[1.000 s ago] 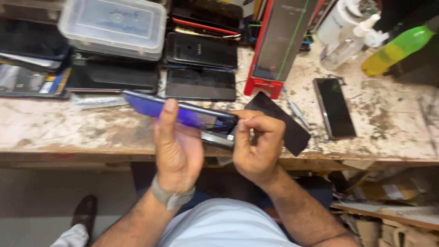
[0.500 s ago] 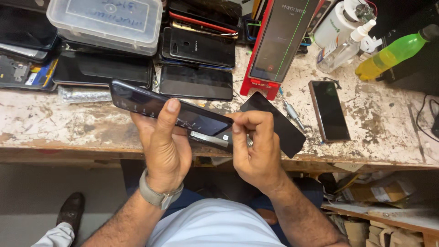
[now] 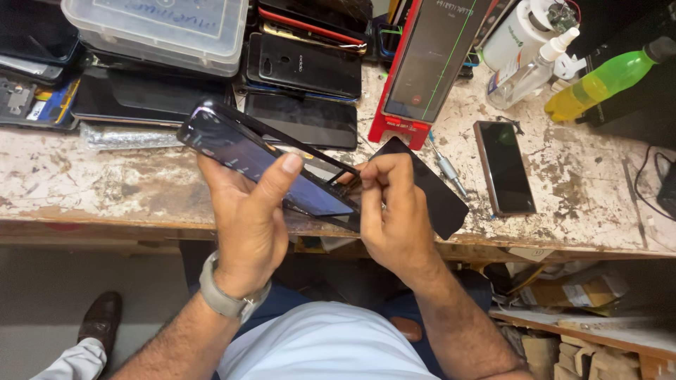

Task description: The person disassembles a smartphone using a screwdriver and a prying tool, removes the back cover and internal components, and then reassembles the device. The person also briefly interacts with a nearby testing device.

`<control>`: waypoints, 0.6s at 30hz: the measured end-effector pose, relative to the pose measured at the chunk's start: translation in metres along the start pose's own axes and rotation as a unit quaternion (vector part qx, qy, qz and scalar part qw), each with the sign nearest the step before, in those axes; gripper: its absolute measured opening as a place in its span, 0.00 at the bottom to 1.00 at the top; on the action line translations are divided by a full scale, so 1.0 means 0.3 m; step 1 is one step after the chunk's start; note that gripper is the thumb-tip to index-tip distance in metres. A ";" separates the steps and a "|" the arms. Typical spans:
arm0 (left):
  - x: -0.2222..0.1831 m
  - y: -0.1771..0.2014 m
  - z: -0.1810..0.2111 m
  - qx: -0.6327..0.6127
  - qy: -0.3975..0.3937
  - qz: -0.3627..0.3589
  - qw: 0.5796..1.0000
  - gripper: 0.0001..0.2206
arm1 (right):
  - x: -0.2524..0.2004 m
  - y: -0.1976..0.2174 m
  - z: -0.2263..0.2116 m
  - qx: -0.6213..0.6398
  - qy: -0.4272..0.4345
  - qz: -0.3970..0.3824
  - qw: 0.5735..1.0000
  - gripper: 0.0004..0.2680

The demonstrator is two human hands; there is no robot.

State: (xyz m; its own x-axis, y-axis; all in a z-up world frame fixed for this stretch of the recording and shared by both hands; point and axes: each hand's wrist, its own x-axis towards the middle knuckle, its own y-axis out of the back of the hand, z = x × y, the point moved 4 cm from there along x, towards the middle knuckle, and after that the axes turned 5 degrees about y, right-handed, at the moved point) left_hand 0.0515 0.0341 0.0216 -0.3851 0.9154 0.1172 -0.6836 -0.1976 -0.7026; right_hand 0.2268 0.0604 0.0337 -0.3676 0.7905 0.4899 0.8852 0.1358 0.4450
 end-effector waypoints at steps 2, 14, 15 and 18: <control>0.007 0.007 0.002 -0.002 -0.005 0.005 1.000 0.33 | -0.010 0.003 -0.005 -0.017 -0.004 0.012 1.000 0.06; 0.050 0.005 -0.026 -0.050 0.019 -0.009 0.999 0.32 | -0.002 0.005 -0.091 -0.068 0.100 0.008 0.993 0.07; 0.049 0.008 -0.028 -0.050 0.019 -0.015 0.998 0.32 | -0.004 0.006 -0.088 -0.080 0.089 0.010 0.993 0.07; 0.047 0.022 -0.039 -0.060 0.025 -0.020 0.998 0.30 | -0.013 0.009 -0.082 -0.101 0.071 0.013 0.992 0.07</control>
State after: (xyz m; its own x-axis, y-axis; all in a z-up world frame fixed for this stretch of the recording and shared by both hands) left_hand 0.0487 0.0496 0.0104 -0.3258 0.9387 0.1131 -0.6174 -0.1206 -0.7773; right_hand 0.2235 0.0431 0.0515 -0.3940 0.6976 0.5984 0.8255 -0.0177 0.5641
